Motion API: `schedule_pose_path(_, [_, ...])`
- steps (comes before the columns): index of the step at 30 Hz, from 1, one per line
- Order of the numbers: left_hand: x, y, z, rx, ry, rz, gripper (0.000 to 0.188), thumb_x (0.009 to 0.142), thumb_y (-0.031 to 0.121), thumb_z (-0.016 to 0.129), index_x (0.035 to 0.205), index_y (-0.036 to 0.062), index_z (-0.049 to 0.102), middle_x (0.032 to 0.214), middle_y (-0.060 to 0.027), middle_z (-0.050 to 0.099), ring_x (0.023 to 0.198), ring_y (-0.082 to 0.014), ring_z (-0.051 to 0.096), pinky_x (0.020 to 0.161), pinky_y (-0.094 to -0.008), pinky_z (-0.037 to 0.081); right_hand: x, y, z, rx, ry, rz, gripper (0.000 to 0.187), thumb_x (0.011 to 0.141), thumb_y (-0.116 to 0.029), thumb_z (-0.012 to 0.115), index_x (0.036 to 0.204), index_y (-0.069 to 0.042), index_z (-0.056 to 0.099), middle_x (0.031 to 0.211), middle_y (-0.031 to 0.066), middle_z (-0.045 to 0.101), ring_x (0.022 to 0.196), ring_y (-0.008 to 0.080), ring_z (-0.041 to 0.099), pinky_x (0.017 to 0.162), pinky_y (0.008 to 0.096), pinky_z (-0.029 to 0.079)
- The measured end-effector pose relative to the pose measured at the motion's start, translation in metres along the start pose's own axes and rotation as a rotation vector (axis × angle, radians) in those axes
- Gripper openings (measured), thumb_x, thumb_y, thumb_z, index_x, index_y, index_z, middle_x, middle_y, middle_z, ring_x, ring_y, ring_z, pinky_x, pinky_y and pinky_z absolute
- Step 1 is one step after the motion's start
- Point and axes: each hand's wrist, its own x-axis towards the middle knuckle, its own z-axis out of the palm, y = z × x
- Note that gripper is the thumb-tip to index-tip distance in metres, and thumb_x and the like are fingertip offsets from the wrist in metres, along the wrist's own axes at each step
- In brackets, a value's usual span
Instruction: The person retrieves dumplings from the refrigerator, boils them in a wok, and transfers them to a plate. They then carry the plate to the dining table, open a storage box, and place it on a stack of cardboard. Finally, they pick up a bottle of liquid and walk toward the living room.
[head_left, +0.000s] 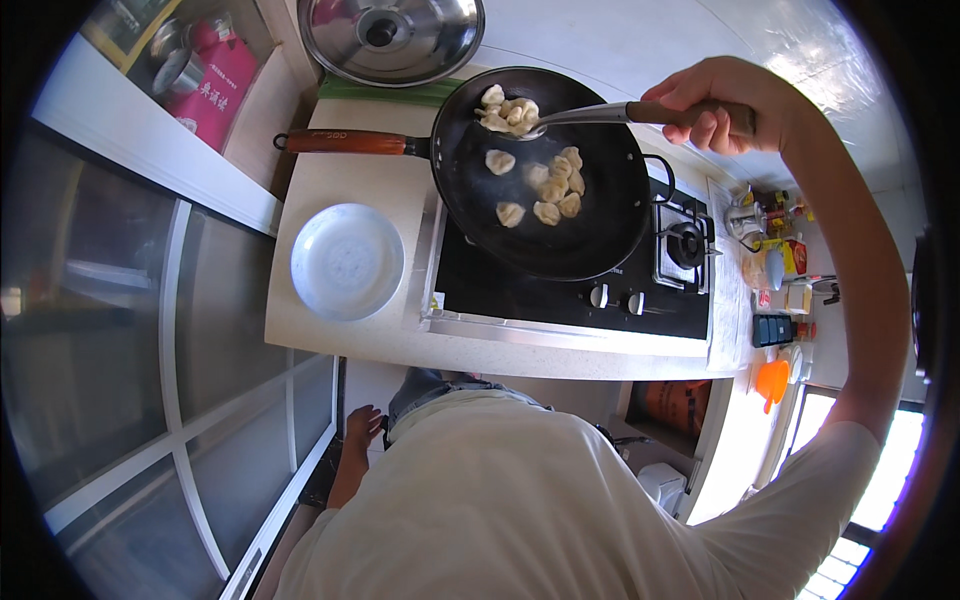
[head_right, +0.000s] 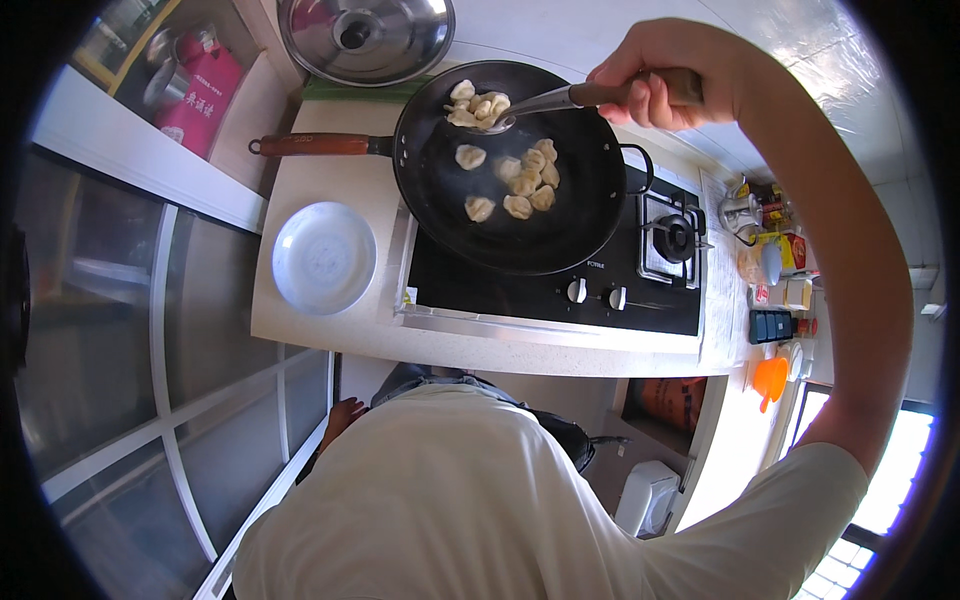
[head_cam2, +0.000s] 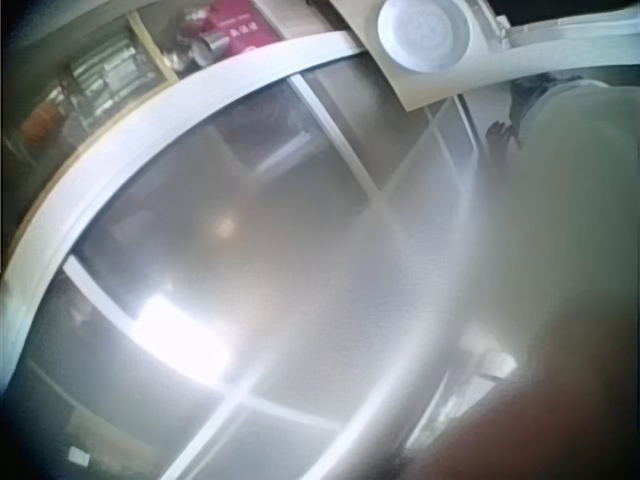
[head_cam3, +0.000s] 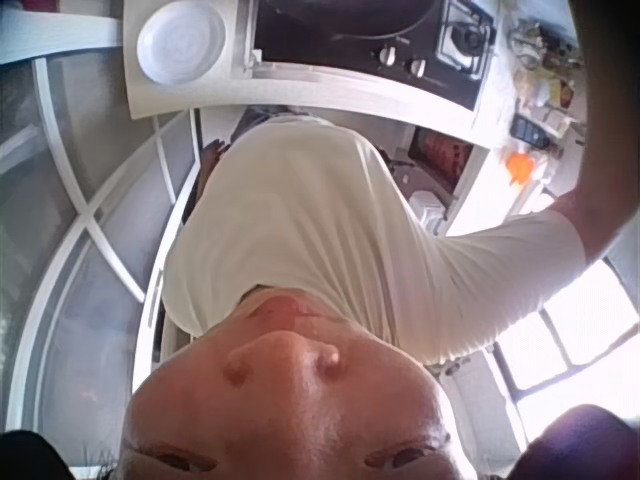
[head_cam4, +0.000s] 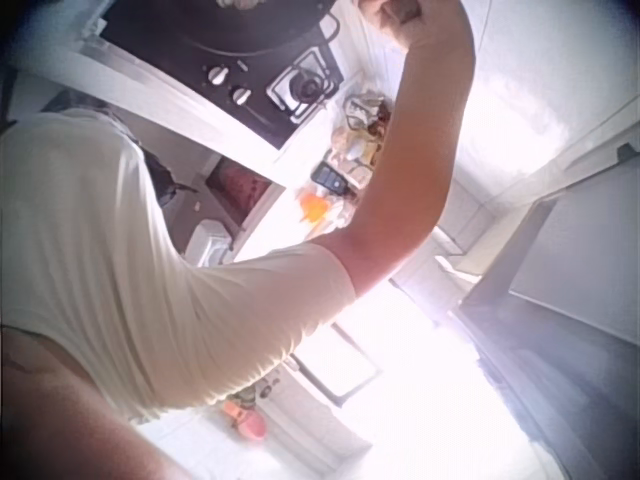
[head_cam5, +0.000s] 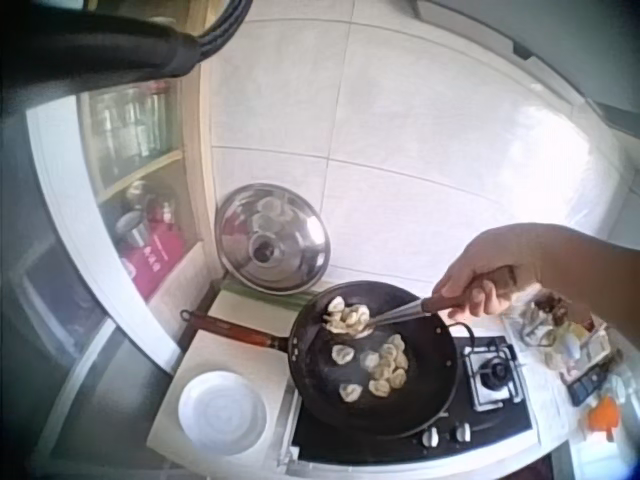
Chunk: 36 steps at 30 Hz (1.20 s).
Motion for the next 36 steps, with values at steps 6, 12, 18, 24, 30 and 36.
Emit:
schedule_pose_path(6, [-0.092, 0.103, 0.047, 0.18, -0.184, 0.169, 0.026, 0.083, 0.024, 0.052, 0.103, 0.0061, 0.052, 0.091, -0.0095, 0.061, 0.084, -0.0206, 0.06, 0.076, -0.0331, 0.047, -0.008, -0.037, 0.011, -0.19, 0.057, 0.022, 0.03, 0.081, -0.007, 0.047, 0.109, 0.001, 0.05, 0.067, 0.0127, 0.055, 0.037, 0.002, 0.039, 0.029, 0.0092, 0.033])
schedule_pose_path(12, [-0.132, 0.164, 0.073, 0.122, -0.176, 0.342, 0.03, 0.086, 0.028, 0.052, 0.097, 0.0012, 0.052, 0.087, -0.0125, 0.061, 0.083, -0.0195, 0.061, 0.075, -0.0297, 0.049, -0.008, -0.048, 0.01, -0.241, 0.082, 0.018, 0.031, 0.08, -0.007, 0.046, 0.11, 0.001, 0.05, 0.067, 0.0137, 0.056, 0.036, 0.0023, 0.04, 0.03, 0.0102, 0.035])
schedule_pose_path(18, [-0.163, 0.189, 0.087, 0.037, -0.29, 0.419, 0.03, 0.087, 0.018, 0.049, 0.111, 0.0011, 0.043, 0.101, -0.0158, 0.056, 0.091, -0.0262, 0.059, 0.079, -0.0349, 0.048, -0.006, -0.052, 0.009, -0.3, 0.112, 0.018, 0.032, 0.081, -0.008, 0.046, 0.111, 0.001, 0.05, 0.068, 0.0136, 0.056, 0.037, 0.0025, 0.04, 0.03, 0.0101, 0.034])
schedule_pose_path(24, [-0.142, 0.205, 0.104, -0.482, -0.468, 0.423, 0.043, 0.086, 0.01, 0.046, 0.126, 0.0044, 0.032, 0.118, -0.0174, 0.046, 0.107, -0.0312, 0.049, 0.092, -0.0417, 0.041, -0.004, -0.058, 0.009, -0.323, 0.105, 0.005, 0.034, 0.081, -0.007, 0.045, 0.113, 0.0, 0.049, 0.068, 0.0138, 0.056, 0.037, 0.0026, 0.041, 0.03, 0.0104, 0.035])
schedule_pose_path(30, [-0.111, 0.205, 0.112, -0.673, -0.561, 0.365, 0.041, 0.084, 0.005, 0.046, 0.124, 0.0055, 0.037, 0.118, -0.0151, 0.046, 0.112, -0.0296, 0.045, 0.097, -0.0425, 0.037, 0.016, -0.065, -0.013, -0.201, -0.042, 0.159, 0.03, 0.084, -0.007, 0.049, 0.114, -0.005, 0.046, 0.08, 0.0178, 0.056, 0.046, 0.0059, 0.044, 0.034, 0.0124, 0.036])
schedule_pose_path(36, [-0.099, 0.201, 0.125, -0.708, -0.556, 0.427, 0.039, 0.083, 0.003, 0.046, 0.122, 0.0056, 0.039, 0.118, -0.0127, 0.047, 0.112, -0.026, 0.045, 0.098, -0.0416, 0.037, 0.001, -0.047, -0.018, -0.199, 0.015, 0.118, 0.03, 0.085, -0.008, 0.048, 0.114, -0.004, 0.048, 0.076, 0.0153, 0.056, 0.044, 0.0044, 0.043, 0.033, 0.0121, 0.036])
